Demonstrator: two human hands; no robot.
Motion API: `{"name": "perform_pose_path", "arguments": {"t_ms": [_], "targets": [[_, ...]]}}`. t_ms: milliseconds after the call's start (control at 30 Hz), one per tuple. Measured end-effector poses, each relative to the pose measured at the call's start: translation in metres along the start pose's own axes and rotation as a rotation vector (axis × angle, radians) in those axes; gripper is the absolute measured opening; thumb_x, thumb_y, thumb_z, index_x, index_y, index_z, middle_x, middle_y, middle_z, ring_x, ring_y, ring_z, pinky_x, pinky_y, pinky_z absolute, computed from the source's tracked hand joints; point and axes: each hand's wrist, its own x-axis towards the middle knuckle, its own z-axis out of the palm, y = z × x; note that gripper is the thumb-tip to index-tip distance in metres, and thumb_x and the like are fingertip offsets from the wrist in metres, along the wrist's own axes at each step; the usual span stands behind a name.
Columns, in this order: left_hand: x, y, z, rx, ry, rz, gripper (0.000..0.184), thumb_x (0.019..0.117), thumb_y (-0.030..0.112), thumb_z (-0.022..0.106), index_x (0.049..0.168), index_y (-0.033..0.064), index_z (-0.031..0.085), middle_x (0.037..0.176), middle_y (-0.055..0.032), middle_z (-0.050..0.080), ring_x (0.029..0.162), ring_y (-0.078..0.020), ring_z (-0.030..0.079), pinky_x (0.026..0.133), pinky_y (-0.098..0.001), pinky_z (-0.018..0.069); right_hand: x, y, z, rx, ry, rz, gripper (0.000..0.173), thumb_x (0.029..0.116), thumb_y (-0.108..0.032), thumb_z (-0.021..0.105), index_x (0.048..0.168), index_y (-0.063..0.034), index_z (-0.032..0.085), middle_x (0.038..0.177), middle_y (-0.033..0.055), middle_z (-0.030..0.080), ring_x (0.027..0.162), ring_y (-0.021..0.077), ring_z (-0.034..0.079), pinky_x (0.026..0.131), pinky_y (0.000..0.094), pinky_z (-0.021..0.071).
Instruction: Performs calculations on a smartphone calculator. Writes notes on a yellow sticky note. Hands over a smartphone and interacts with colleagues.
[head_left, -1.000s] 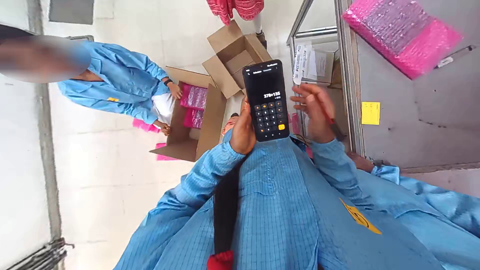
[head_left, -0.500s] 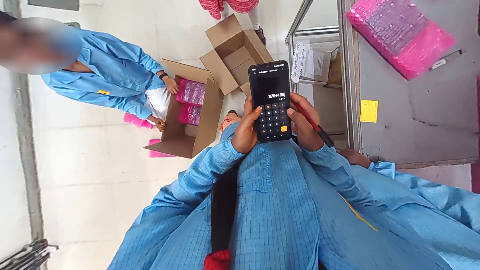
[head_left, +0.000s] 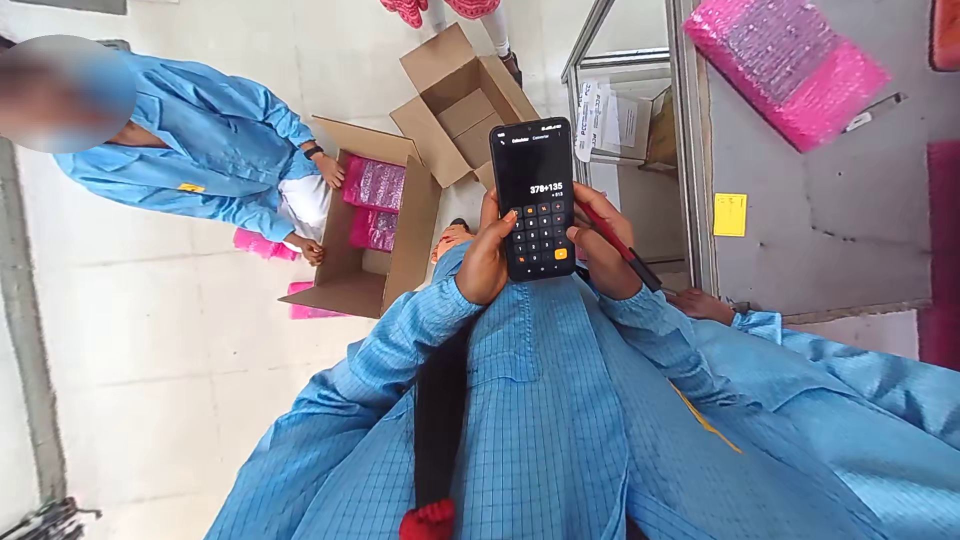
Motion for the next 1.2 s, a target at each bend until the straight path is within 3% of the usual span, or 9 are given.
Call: {"name": "perform_pose_path", "arguments": {"t_ms": [833,1200], "targets": [[-0.002,-0.005,0.004,0.004,0.022,-0.022,0.04,0.1029,0.017,0.023,0.141,0.0246,0.031,0.119,0.0002,0.065,0.109,-0.0145,0.066,0.095,-0.0367,0.0561,-0.005,-0.002,-0.001,-0.068,-0.001,-0.006,0.057,0.0871,-0.001,0.05,0.144,0.0054,0.048,0.126,0.0076,0.069,0.108,0.0076,0.068,0.092,0.0272,0.0581],[-0.001,-0.006,0.012,0.087,0.077,-0.065,0.044,0.104,0.014,0.025,0.147,0.0232,0.025,0.121,-0.0035,0.062,0.108,-0.0157,0.066,0.094,-0.0377,0.057,-0.01,-0.005,-0.006,-0.083,-0.011,-0.02,0.058,0.087,-0.001,0.05,0.144,0.0058,0.047,0.126,0.008,0.069,0.107,0.0072,0.068,0.091,0.0262,0.0579]]}}
